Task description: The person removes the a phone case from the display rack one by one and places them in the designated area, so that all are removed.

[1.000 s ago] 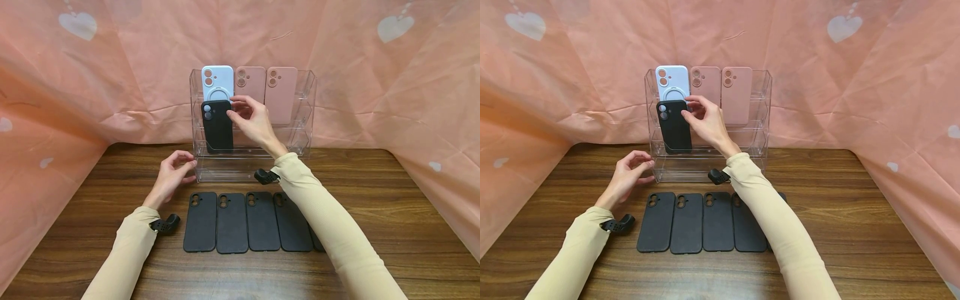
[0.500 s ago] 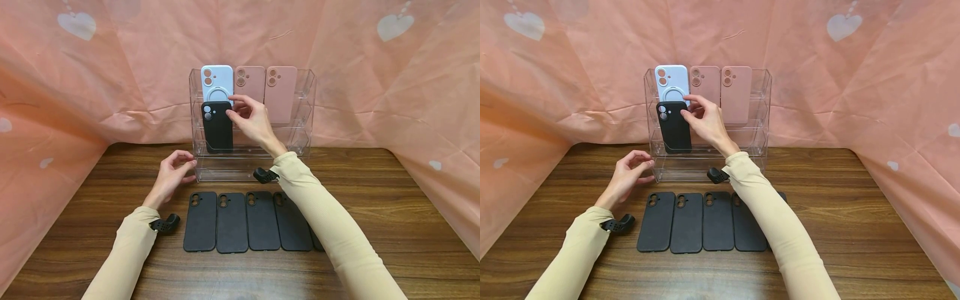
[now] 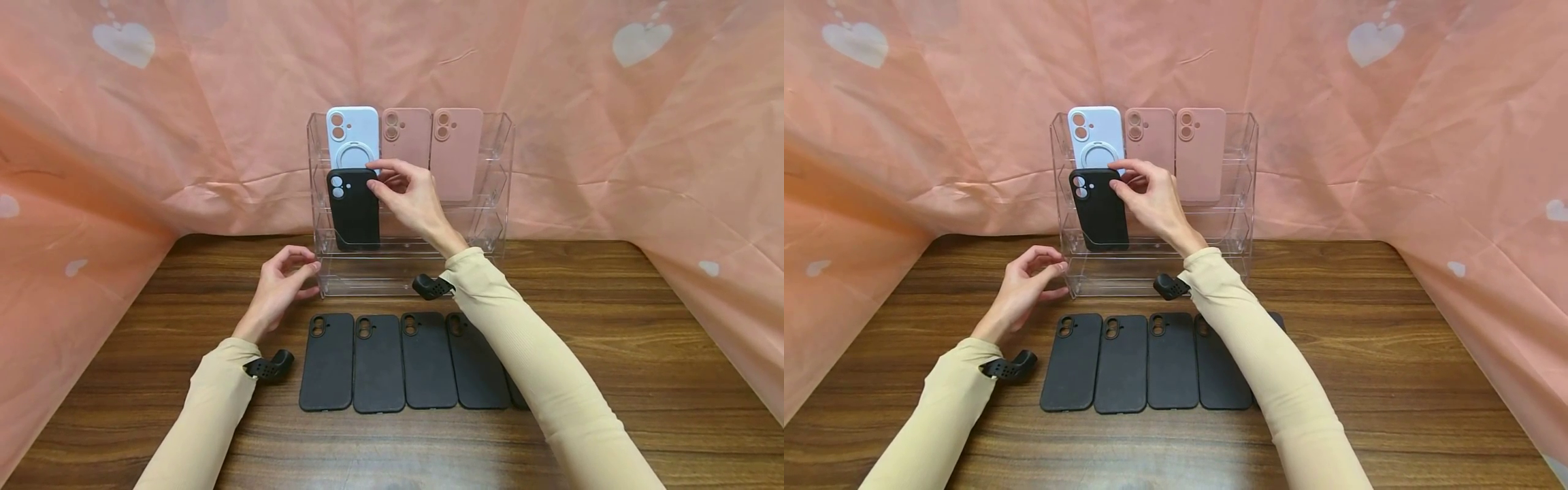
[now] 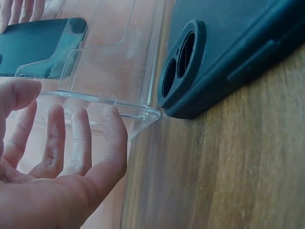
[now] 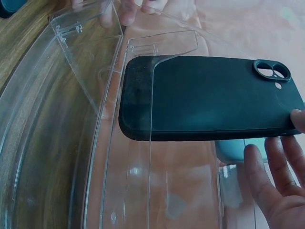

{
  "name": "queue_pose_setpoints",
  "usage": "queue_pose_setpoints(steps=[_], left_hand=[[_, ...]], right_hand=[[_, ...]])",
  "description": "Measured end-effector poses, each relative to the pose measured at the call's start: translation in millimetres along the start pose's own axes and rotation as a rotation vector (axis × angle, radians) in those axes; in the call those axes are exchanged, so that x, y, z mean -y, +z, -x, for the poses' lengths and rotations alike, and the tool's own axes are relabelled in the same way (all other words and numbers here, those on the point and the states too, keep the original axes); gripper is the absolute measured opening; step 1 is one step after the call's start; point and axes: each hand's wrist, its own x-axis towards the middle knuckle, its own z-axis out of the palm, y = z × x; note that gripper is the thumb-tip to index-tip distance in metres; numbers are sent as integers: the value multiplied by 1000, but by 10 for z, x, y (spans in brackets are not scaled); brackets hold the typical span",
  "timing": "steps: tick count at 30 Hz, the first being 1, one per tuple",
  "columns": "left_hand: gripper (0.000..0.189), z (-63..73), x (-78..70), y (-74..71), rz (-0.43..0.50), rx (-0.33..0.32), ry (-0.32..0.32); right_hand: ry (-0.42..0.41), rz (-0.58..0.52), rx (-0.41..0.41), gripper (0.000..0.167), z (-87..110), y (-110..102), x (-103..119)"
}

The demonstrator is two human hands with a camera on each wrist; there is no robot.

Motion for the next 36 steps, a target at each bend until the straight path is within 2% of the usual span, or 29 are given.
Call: queue_pose_setpoints(steps=[7, 19, 36], left_hand=[[19, -5, -2, -3, -4, 1, 4], [17, -4, 1, -2, -10, 0, 8], [17, 6, -4, 3, 0, -2, 9]], right_hand=[[7, -54, -3, 28, -9, 2, 8], [3, -159, -54, 27, -23, -50, 25], [-46, -180, -121, 26, -27, -133, 73]])
